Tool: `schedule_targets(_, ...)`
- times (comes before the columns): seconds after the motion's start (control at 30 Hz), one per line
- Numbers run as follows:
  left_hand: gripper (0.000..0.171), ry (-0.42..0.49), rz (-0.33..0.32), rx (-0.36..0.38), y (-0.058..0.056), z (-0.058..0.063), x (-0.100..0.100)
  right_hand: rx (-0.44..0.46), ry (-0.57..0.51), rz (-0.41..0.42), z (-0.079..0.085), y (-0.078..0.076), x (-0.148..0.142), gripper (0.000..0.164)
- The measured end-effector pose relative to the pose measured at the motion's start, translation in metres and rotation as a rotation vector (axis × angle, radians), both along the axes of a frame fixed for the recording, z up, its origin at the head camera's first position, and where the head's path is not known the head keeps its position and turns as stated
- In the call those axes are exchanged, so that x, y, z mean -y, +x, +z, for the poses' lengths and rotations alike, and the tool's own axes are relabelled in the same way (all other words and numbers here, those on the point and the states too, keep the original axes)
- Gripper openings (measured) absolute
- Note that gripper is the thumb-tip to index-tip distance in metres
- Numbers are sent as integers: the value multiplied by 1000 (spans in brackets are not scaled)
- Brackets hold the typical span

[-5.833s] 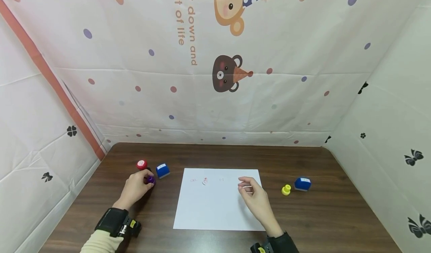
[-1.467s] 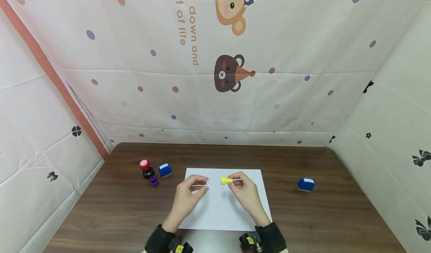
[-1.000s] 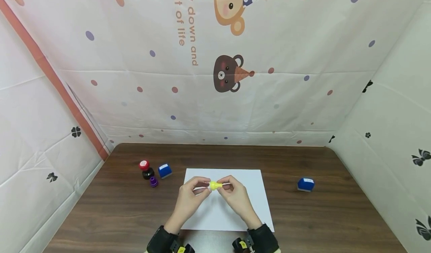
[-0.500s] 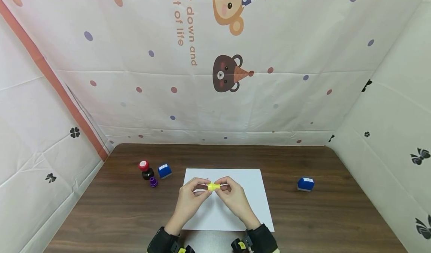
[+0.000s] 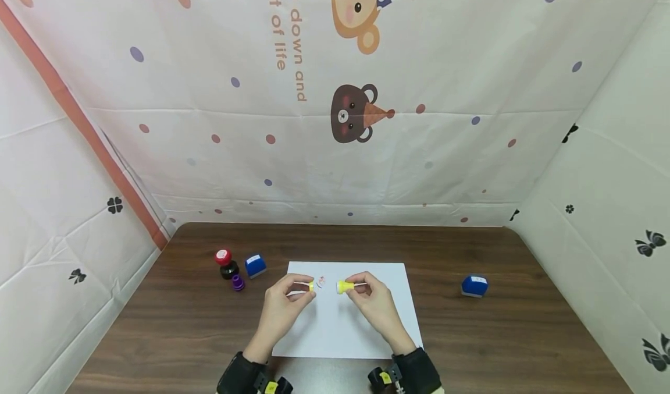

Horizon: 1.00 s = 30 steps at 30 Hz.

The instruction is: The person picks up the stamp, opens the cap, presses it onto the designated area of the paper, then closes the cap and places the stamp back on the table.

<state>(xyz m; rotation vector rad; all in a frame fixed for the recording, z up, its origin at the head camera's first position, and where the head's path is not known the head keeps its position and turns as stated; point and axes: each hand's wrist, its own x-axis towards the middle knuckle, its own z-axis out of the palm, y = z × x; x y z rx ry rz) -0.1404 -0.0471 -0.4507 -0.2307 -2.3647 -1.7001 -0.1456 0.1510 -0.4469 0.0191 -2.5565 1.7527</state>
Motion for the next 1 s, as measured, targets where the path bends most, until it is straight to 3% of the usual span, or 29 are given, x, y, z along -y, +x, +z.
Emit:
schedule_targets(0.2,25,-8,8,27,-1,-2,5,12,19,-7,0,-2,-6,19)
schedule_targets(0.53,25,-11,48,-27,0,-7,8,-26,134,-20,-2,-13,-17,19)
schedule_targets(1.0,24,-12,86,-13,-1,-10,11,-214,379,-9,-4,-32,-32,18)
